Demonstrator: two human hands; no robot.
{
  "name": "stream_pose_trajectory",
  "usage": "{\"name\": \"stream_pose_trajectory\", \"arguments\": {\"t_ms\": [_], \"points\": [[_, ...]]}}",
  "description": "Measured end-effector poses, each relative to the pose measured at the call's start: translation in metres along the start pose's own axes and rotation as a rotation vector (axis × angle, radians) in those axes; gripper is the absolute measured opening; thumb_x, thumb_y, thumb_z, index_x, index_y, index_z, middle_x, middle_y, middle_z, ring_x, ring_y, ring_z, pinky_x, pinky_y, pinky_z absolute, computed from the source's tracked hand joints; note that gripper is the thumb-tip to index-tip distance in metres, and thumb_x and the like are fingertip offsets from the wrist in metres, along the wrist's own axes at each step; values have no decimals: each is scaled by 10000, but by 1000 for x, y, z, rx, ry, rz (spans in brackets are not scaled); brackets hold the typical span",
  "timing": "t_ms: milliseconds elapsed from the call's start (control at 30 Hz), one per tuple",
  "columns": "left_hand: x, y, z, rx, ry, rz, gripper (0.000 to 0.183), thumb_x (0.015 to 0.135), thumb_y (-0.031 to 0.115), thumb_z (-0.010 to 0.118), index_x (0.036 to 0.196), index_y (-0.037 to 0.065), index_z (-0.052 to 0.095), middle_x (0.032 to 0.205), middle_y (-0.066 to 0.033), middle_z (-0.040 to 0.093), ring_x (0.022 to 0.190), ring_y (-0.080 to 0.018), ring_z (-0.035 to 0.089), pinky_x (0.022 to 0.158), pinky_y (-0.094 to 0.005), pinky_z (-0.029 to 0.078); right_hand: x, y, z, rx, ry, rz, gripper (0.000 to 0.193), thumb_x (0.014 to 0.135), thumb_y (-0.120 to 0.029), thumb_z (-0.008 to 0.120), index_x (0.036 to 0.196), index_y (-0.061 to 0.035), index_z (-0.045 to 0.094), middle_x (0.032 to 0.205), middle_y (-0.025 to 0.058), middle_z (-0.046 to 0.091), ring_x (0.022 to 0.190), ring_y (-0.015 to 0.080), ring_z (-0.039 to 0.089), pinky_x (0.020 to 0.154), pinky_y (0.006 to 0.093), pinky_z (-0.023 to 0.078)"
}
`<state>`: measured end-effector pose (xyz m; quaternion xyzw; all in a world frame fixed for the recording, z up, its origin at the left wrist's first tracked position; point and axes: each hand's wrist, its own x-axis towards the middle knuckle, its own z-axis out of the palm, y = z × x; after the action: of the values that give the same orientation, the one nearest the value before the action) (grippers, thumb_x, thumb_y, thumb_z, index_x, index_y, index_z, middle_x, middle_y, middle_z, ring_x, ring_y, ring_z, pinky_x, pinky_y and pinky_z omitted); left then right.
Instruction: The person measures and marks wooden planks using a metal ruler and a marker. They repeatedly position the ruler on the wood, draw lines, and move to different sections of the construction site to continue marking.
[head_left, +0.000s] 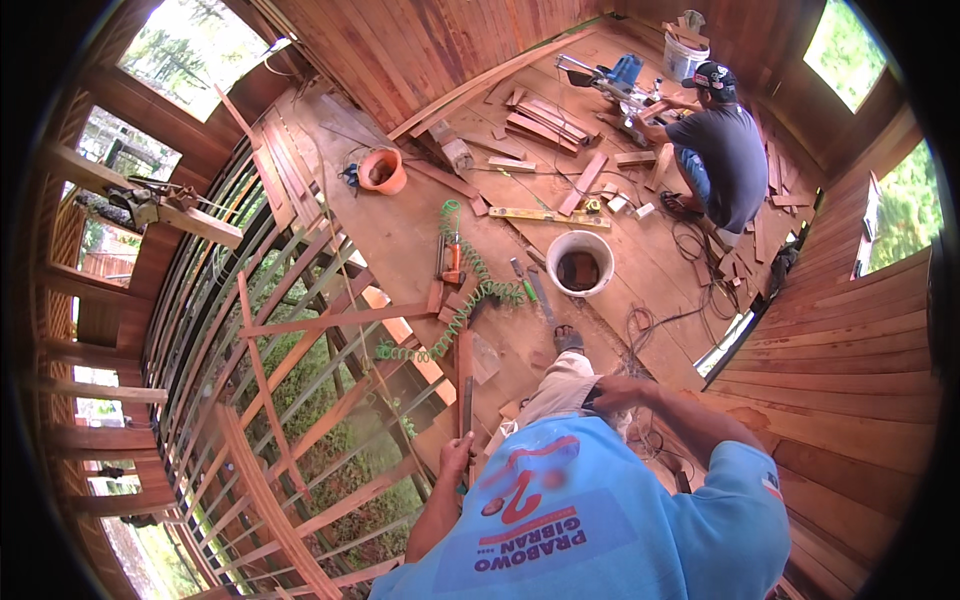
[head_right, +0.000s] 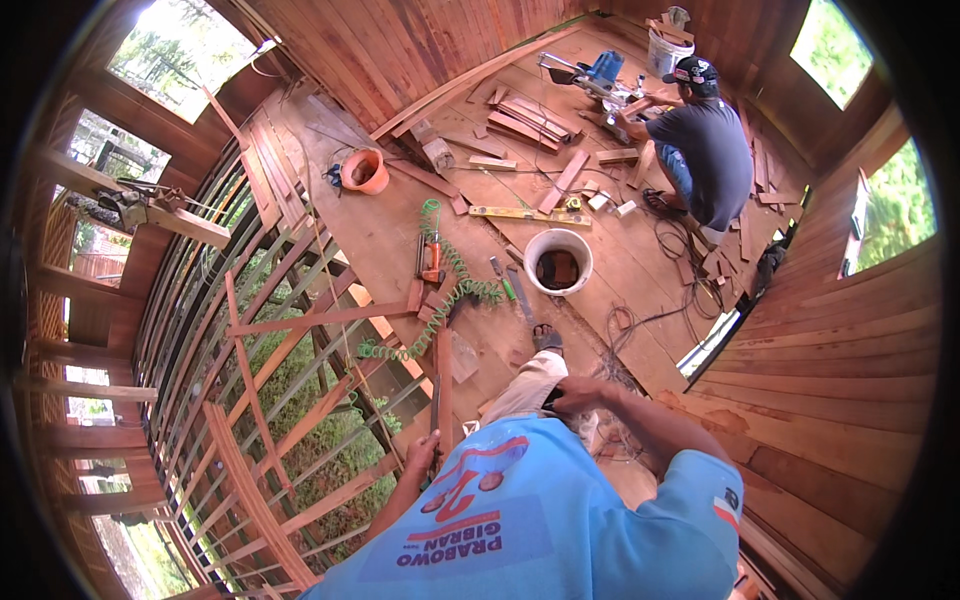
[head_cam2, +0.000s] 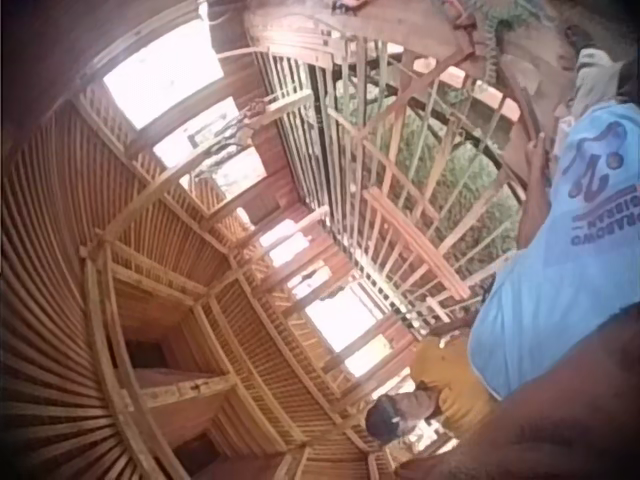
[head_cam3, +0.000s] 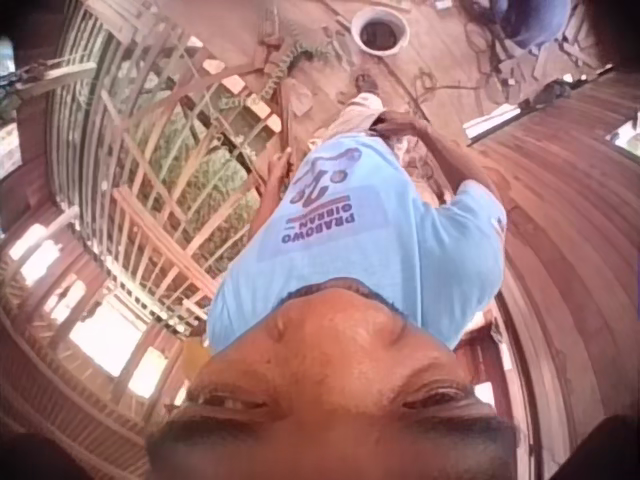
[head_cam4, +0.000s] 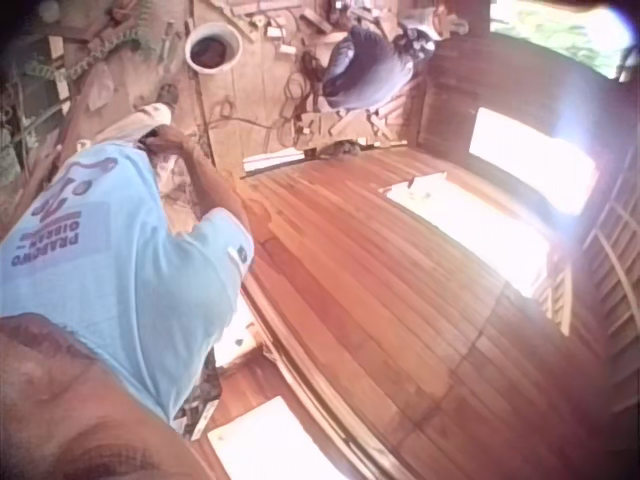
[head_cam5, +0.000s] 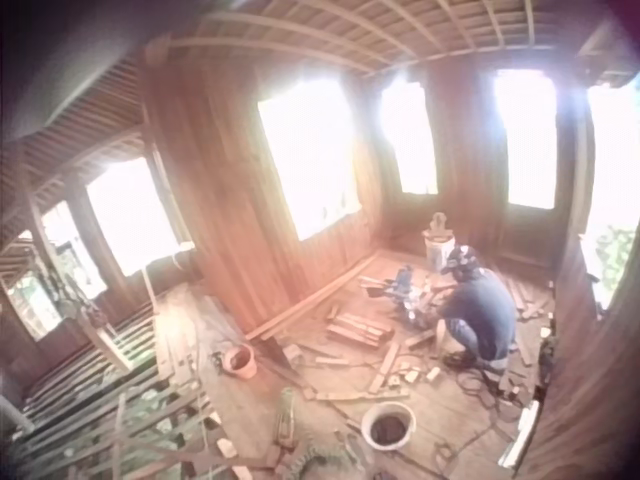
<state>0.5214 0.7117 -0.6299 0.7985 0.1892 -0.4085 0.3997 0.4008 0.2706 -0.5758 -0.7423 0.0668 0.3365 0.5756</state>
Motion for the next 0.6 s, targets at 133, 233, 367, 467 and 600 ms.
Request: {"name": "stream_pose_trajectory", "arguments": {"t_ms": [133,233,367,467,600], "points": [[-1,-5,1,-15,-22,7,604,943,588,660,1044,-7,687,728,-94,668,501,-141,578,463,-290,426,-3,20,-22,-86,-100,-19,553,807,-289,656,1294,-27,650,1021,122,737,932,213,671,832,367,534],[3,-2,3,-26,-15,28,623,957,600,629,1070,-12,677,720,-100,665,476,-132,552,439,-284,401,-9,15,-29,-46,-132,6,565,801,-303,675,1288,-19,647,1040,136,744,945,241,682,842,395,534],[11,9,7,-112,-6,43,608,971,589,613,1058,-10,669,694,-87,652,451,-125,528,415,-278,375,-15,-14,-26,-298,-13,4,470,818,-290,660,1196,-11,667,1023,214,740,945,361,712,839,455,545],[21,23,14,-139,-10,50,576,982,565,610,1029,-7,664,668,-77,637,433,-121,510,401,-274,361,-13,-35,-15,-408,175,-8,392,817,-246,625,1090,29,684,965,258,725,893,430,706,818,492,559],[34,45,28,-157,-75,64,540,998,527,607,1011,-11,661,650,-74,625,419,-120,499,390,-276,353,15,-53,-15,-430,387,-46,376,875,-315,596,988,36,672,978,290,714,939,468,691,846,527,546]]}}
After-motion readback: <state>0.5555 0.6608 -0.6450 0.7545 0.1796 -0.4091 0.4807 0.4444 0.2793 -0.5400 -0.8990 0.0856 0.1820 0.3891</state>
